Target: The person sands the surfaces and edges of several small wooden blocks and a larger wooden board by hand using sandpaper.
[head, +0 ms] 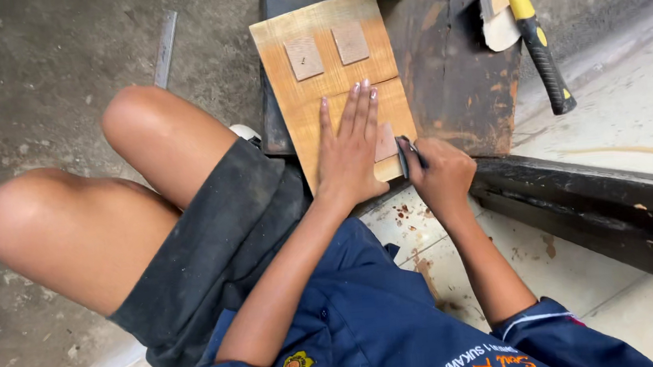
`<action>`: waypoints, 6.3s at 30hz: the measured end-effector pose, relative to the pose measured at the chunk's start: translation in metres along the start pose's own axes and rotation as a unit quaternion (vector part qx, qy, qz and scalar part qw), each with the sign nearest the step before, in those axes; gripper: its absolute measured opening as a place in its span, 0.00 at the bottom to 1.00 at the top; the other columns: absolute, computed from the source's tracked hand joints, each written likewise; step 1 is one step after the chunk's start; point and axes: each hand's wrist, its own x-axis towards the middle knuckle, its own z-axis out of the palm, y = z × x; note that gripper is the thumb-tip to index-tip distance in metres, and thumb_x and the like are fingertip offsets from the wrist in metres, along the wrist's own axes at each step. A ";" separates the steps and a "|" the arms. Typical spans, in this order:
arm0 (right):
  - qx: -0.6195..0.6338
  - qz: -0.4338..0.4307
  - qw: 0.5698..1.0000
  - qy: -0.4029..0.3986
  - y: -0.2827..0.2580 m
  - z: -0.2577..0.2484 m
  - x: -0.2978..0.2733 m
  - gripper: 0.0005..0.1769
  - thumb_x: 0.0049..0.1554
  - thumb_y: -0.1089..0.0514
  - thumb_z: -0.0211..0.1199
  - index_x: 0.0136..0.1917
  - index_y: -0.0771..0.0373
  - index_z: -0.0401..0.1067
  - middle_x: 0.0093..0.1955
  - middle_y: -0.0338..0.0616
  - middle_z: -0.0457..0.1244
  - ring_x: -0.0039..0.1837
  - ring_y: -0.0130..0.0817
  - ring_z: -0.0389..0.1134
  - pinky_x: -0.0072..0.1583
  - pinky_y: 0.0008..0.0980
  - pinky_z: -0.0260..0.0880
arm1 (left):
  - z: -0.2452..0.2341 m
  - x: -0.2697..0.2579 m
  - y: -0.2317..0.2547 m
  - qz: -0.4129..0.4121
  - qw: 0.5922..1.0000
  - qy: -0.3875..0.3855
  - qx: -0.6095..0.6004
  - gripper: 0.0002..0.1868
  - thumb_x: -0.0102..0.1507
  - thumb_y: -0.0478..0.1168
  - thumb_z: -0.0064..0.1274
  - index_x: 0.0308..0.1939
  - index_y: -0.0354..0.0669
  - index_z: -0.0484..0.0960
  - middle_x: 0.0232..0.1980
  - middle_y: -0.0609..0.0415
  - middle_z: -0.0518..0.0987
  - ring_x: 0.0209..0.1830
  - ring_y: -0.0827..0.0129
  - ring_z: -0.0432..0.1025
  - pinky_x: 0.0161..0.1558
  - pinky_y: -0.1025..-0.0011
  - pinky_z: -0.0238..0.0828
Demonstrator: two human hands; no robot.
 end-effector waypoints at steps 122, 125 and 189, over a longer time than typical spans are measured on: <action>-0.017 0.010 0.999 0.027 -0.006 0.031 0.028 0.22 0.61 0.51 0.72 0.32 0.54 0.64 0.34 0.36 0.50 0.38 0.47 0.63 0.41 0.39 0.60 | 0.007 0.006 -0.004 0.022 0.999 0.028 -0.006 0.72 0.44 0.66 0.59 0.82 0.35 0.44 0.86 0.43 0.41 0.86 0.54 0.32 0.79 0.32 0.24; -0.025 0.001 1.000 -0.003 -0.006 0.015 0.005 0.19 0.60 0.52 0.71 0.33 0.57 0.68 0.34 0.42 0.52 0.39 0.51 0.62 0.42 0.43 0.60 | 0.001 0.003 -0.003 0.014 0.999 0.032 0.005 0.70 0.45 0.67 0.58 0.82 0.36 0.44 0.86 0.44 0.41 0.86 0.55 0.32 0.79 0.32 0.24; -0.114 0.058 0.991 0.037 -0.023 0.019 -0.021 0.17 0.56 0.56 0.72 0.32 0.53 0.65 0.32 0.34 0.52 0.37 0.42 0.62 0.42 0.35 0.61 | 0.015 0.008 -0.005 0.033 0.999 0.012 0.006 0.75 0.42 0.68 0.62 0.82 0.36 0.42 0.86 0.44 0.40 0.86 0.55 0.31 0.79 0.32 0.24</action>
